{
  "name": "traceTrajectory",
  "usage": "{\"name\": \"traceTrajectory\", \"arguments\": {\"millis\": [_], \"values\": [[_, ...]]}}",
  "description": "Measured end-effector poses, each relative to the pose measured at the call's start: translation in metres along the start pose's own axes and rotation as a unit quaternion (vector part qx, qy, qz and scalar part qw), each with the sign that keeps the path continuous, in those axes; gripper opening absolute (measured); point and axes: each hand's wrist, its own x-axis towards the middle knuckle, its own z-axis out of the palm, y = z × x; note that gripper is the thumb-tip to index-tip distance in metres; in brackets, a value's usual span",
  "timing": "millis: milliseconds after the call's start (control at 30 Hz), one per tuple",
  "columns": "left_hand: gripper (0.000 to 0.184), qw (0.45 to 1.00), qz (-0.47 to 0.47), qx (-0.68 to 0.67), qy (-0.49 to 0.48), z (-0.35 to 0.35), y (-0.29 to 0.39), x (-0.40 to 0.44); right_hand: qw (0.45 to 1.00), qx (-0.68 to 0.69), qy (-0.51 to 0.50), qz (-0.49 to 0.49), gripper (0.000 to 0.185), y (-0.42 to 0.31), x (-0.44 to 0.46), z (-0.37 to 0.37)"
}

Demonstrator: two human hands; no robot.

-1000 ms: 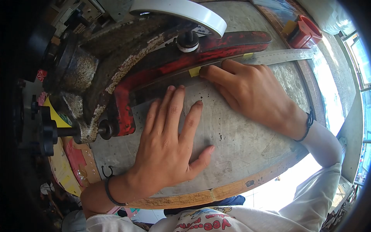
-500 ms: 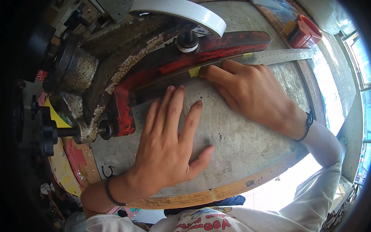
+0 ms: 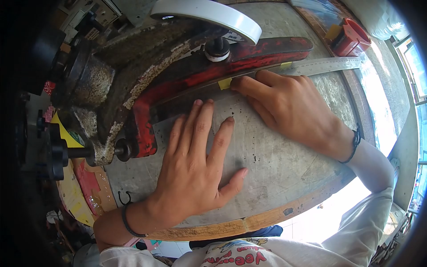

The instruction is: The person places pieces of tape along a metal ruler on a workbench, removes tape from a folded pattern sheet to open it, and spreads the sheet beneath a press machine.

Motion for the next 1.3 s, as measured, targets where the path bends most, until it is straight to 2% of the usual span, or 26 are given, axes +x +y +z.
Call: {"name": "traceTrajectory", "arguments": {"millis": [1300], "values": [[0.070, 1.000, -0.003, -0.007, -0.002, -0.0008, 0.0013, 0.0004, 1.000, 0.007, -0.017, 0.013, 0.022, 0.0010, 0.0000, -0.0009]]}}
